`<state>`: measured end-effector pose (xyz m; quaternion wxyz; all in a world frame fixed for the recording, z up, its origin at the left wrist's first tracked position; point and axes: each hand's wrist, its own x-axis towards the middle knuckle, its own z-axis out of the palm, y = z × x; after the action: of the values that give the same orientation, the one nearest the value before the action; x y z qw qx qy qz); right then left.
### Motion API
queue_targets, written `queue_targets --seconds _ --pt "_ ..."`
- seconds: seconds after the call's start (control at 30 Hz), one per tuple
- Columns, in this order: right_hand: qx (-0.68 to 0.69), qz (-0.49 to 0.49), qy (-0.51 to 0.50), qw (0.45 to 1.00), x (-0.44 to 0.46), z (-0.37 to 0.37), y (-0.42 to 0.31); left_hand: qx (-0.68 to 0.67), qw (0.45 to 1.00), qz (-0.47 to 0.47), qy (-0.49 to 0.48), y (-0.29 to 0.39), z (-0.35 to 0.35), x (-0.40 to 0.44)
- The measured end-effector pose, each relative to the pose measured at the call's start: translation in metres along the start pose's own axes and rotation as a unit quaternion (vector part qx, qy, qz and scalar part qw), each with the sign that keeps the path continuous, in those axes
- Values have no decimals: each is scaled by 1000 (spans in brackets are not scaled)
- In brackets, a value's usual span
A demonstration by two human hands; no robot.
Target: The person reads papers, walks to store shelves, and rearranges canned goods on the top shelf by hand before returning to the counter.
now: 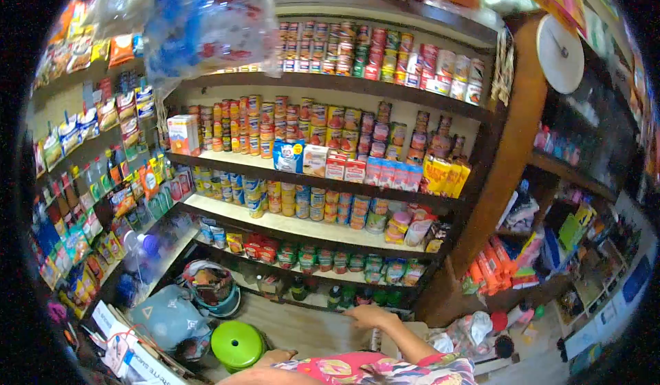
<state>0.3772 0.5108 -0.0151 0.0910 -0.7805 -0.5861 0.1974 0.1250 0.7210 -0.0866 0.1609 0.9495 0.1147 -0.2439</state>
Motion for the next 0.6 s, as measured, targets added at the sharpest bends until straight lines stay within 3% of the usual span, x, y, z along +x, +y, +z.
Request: queue_targets --seconds 0.1,0.23,0.33,0.43,0.6 --pt "-19 21 -26 999 -14 6 5 17 1000 7 -8 15 -5 -1" --pt "18 -32 46 998 -24 20 5 24 999 4 -28 28 -5 -5" --pt "63 12 12 998 -38 23 1 16 999 -7 -50 34 -3 -9" --pt "76 -41 91 992 -31 61 26 5 997 -15 -73 29 -6 -7" --pt "97 52 67 992 -71 70 43 -15 995 -16 -102 44 -12 1"
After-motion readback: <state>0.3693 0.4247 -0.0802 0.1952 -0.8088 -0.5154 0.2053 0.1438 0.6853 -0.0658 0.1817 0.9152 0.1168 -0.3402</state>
